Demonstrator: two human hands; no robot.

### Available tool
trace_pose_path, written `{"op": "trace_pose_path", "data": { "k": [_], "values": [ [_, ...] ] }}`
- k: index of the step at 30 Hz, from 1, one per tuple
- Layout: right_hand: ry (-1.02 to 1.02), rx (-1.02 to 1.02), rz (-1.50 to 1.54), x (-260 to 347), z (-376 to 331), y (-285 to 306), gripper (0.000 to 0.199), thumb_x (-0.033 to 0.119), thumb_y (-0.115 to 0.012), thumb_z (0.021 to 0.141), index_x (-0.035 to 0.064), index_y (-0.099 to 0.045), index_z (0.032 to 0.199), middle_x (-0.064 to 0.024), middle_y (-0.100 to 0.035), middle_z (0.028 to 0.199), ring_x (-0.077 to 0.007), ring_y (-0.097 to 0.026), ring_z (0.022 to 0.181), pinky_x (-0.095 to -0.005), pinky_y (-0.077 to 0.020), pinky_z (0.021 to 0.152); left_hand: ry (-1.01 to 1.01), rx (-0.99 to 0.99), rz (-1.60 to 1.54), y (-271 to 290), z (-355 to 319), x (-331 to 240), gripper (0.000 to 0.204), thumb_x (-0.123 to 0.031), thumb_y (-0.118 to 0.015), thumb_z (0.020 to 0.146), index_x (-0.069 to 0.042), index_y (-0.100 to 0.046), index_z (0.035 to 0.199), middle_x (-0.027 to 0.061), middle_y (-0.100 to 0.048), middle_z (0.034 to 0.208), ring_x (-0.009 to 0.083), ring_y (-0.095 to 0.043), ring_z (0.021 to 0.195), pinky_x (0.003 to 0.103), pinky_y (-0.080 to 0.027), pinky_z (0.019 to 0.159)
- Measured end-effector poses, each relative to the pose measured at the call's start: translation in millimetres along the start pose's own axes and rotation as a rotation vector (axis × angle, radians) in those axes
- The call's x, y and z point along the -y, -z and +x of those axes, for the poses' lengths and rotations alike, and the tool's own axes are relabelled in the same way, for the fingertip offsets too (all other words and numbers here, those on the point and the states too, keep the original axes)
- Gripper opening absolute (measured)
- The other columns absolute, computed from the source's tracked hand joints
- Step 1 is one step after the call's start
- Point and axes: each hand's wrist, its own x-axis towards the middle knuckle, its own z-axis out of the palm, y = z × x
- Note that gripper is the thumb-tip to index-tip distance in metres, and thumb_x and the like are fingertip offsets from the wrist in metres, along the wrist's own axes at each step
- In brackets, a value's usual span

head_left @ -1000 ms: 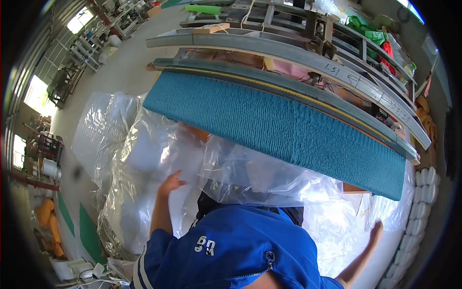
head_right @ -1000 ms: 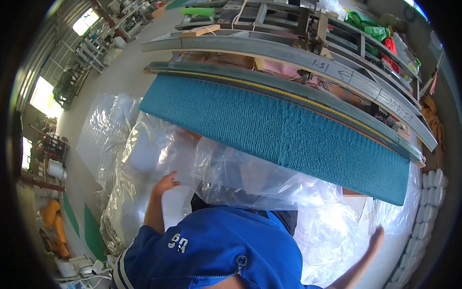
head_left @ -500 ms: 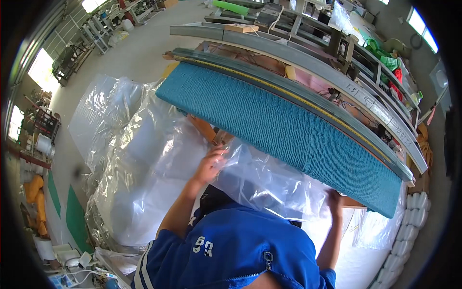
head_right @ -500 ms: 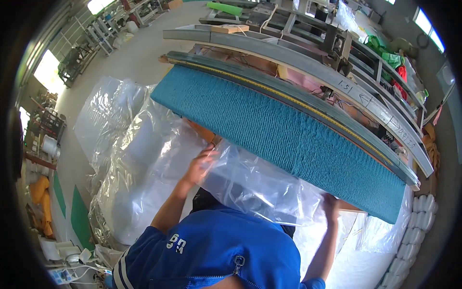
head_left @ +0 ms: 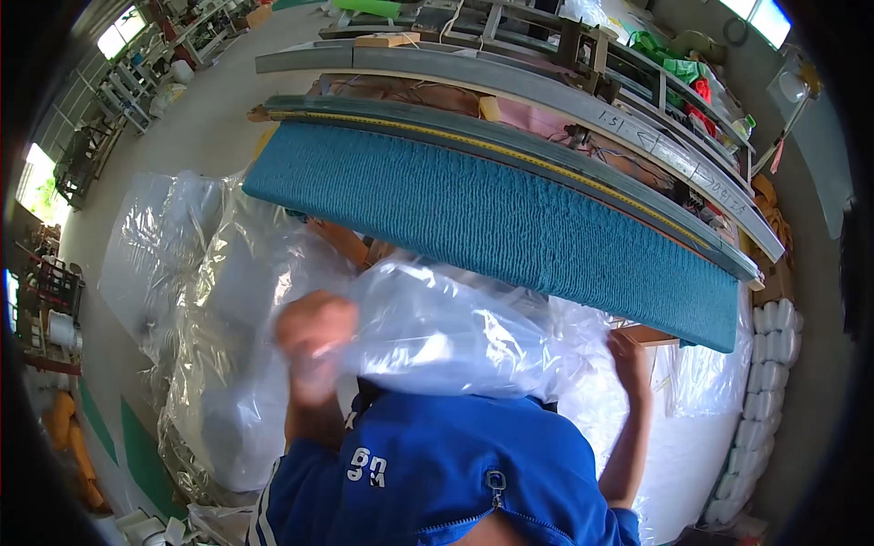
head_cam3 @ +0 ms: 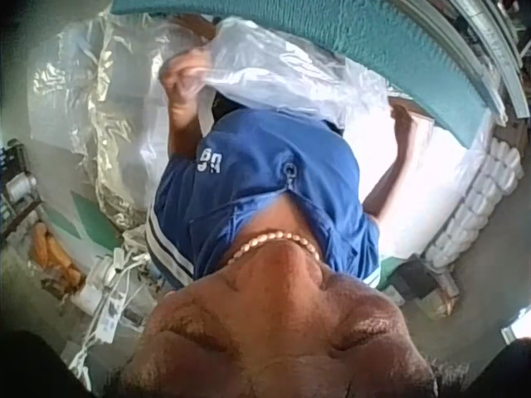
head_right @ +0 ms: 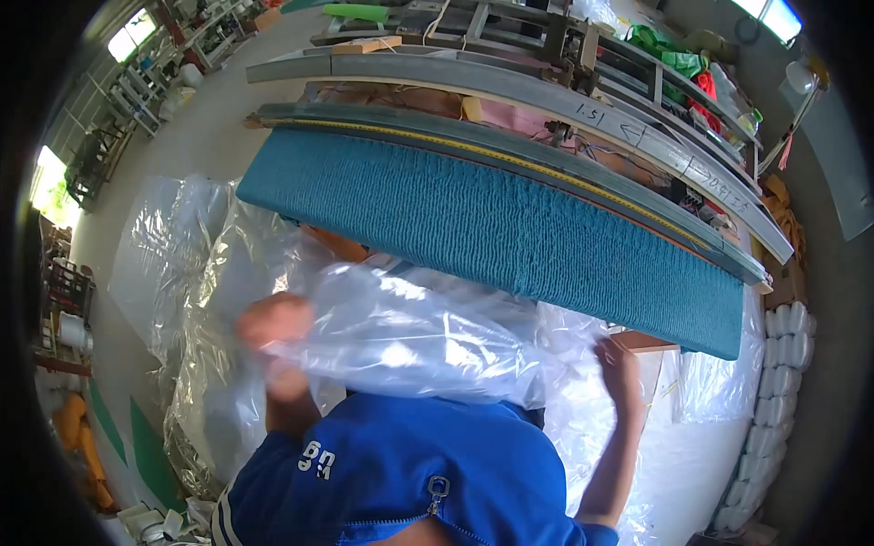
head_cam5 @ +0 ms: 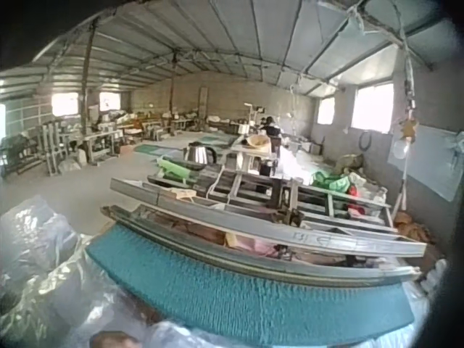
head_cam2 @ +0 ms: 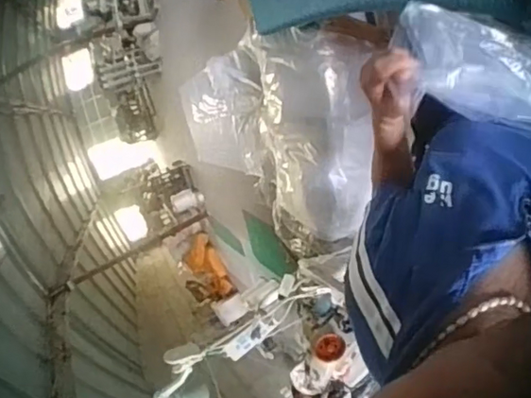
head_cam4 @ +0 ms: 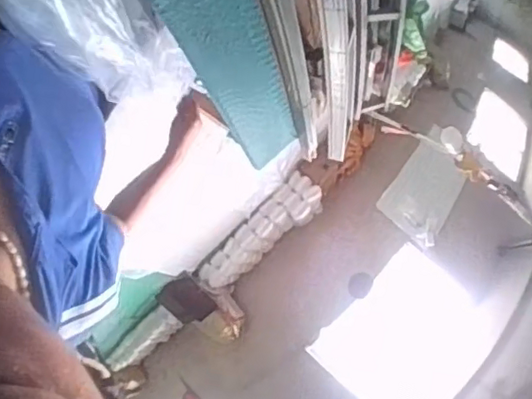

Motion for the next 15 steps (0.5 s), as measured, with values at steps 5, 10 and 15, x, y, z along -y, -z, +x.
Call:
{"op": "trace_pose_path", "data": {
  "k": [5,10,15],
  "values": [
    [0.22,0.261,-0.069,31.0,55.3,-112.9,0.073,0.036,-0.074,0.072,0.0043,-0.043,0.13,-0.0221,-0.055,0.117,-0.0374,-0.052,0.109,-0.0393,-0.0436,0.092,-0.295,0.565,-0.194,47.8,84.9,-80.3,0.04,-0.033,-0.045,0.095,-0.005,-0.047,0.067,0.0126,-0.054,0.072,0.0167,-0.049,0.045,0.027,-0.033,0.035],
    [0.441,0.279,-0.025,43.6,14.2,-73.8,0.026,0.008,-0.058,0.079,0.0057,-0.062,0.105,-0.0162,-0.063,0.093,-0.0326,-0.061,0.089,-0.0389,-0.0498,0.073,-0.326,-0.011,0.246,79.8,17.0,-97.6,0.028,-0.028,-0.048,0.092,-0.004,-0.051,0.077,0.0108,-0.054,0.069,0.0153,-0.047,0.045,0.028,-0.033,0.036],
    [0.076,-0.749,-0.074,-22.5,-53.2,106.2,0.017,0.01,-0.046,0.091,0.0013,-0.06,0.096,-0.0031,-0.051,0.071,-0.0135,-0.048,0.065,-0.0278,-0.0417,0.058,-0.163,-0.459,0.974,73.6,3.9,-21.8,0.025,-0.026,-0.049,0.088,-0.002,-0.056,0.087,0.0072,-0.054,0.064,0.0133,-0.045,0.048,0.025,-0.034,0.042]
  ]
}}
